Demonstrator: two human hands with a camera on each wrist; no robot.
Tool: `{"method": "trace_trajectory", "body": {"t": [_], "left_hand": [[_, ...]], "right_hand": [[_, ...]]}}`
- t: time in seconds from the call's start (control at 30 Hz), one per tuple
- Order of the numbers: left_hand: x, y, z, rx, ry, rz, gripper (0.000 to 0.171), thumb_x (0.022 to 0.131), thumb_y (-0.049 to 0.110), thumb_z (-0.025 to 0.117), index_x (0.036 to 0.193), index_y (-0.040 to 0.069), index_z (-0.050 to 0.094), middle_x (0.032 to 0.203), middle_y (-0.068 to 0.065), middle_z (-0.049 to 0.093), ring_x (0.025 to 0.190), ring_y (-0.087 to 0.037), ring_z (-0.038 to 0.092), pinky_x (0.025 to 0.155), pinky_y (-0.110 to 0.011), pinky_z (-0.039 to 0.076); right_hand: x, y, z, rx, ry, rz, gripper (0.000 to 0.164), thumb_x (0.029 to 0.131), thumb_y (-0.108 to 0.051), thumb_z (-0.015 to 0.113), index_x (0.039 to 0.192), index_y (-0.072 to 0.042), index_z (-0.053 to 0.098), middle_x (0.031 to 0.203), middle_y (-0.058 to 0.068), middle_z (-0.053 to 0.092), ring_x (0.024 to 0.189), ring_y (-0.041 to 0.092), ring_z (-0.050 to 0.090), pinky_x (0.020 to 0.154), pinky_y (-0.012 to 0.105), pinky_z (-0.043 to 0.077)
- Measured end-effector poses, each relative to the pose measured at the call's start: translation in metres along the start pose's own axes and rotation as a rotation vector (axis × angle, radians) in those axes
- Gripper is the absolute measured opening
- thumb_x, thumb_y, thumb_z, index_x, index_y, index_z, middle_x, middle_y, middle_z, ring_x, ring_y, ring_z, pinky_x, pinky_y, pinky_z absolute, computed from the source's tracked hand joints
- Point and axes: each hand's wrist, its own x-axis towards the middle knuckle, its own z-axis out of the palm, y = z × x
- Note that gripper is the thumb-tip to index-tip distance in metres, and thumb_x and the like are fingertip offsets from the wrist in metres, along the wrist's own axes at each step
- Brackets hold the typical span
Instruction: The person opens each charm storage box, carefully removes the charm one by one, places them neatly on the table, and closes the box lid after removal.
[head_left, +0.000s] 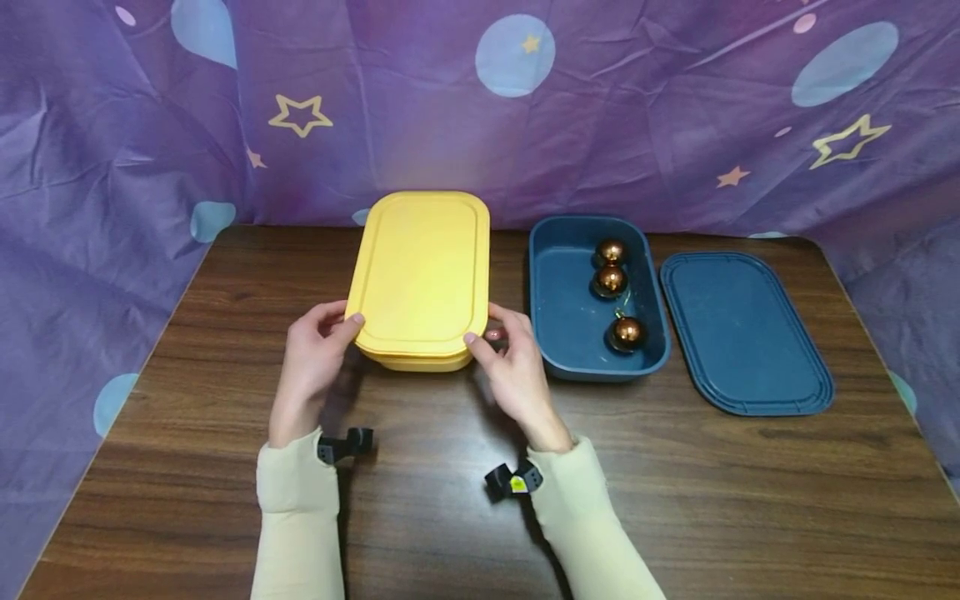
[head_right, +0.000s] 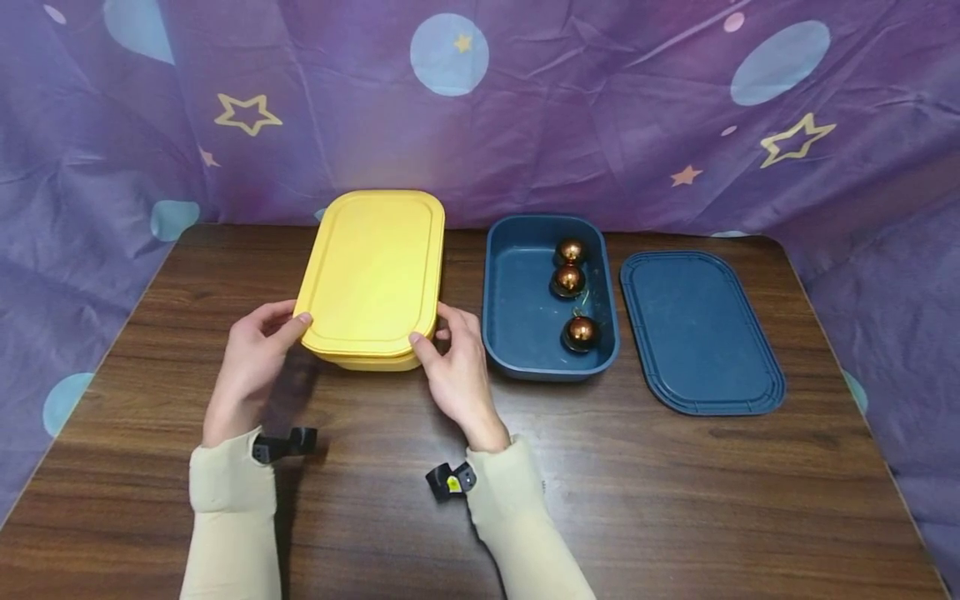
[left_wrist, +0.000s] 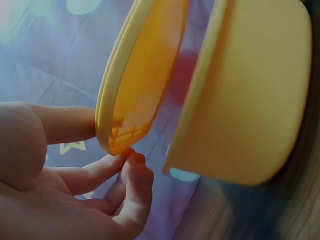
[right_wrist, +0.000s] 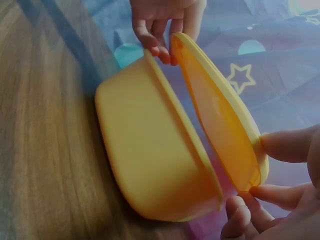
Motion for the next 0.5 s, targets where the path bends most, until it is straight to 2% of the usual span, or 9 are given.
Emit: {"method": "trace_trajectory", "body": {"t": [0.1, 0.2, 0.33, 0.4, 0.5], "left_hand": [[0.001, -0.001, -0.002, -0.148, -0.044, -0.005, 0.042, 0.096, 0.016, 0.056, 0.134, -0.003, 0.050, 0.108, -0.004, 0.058, 0.092, -0.006, 0.055, 0.081, -0.016, 0.049], [0.002, -0.002, -0.005, -0.381, -0.126, -0.022, 0.041, 0.098, 0.012, 0.054, 0.134, -0.003, 0.046, 0.106, 0.001, 0.059, 0.093, -0.006, 0.059, 0.083, -0.018, 0.052], [0.004, -0.005, -0.009, -0.684, -0.235, -0.060, 0.031, 0.097, 0.008, 0.054, 0.127, 0.001, 0.048, 0.111, -0.002, 0.061, 0.096, -0.009, 0.064, 0.084, -0.022, 0.056], [0.004, -0.007, -0.011, -0.800, -0.273, -0.084, 0.025, 0.097, 0.005, 0.054, 0.122, 0.003, 0.052, 0.112, -0.005, 0.061, 0.096, -0.012, 0.065, 0.083, -0.025, 0.057], [0.005, -0.009, -0.012, -0.910, -0.313, -0.104, 0.020, 0.097, 0.003, 0.053, 0.116, 0.005, 0.057, 0.112, -0.007, 0.063, 0.097, -0.016, 0.066, 0.081, -0.029, 0.058]], "right_hand": [[0.000, -0.004, -0.003, 0.043, -0.001, 0.017, 0.049, 0.088, -0.014, 0.066, 0.134, -0.005, 0.054, 0.122, 0.015, 0.053, 0.099, 0.024, 0.055, 0.075, 0.025, 0.043], [0.000, -0.006, -0.005, 0.076, 0.002, 0.033, 0.048, 0.088, -0.014, 0.066, 0.134, -0.006, 0.054, 0.122, 0.013, 0.053, 0.100, 0.024, 0.055, 0.076, 0.026, 0.043], [-0.001, -0.007, -0.005, 0.102, 0.000, 0.036, 0.048, 0.087, -0.013, 0.066, 0.133, -0.006, 0.054, 0.124, 0.013, 0.054, 0.101, 0.024, 0.055, 0.075, 0.026, 0.045], [-0.002, -0.007, -0.004, 0.113, -0.002, 0.033, 0.048, 0.087, -0.012, 0.067, 0.133, -0.006, 0.055, 0.124, 0.013, 0.054, 0.100, 0.024, 0.055, 0.075, 0.026, 0.045], [-0.002, -0.007, -0.003, 0.128, -0.001, 0.029, 0.048, 0.086, -0.011, 0.067, 0.132, -0.006, 0.055, 0.125, 0.013, 0.054, 0.100, 0.024, 0.055, 0.075, 0.025, 0.045]]}}
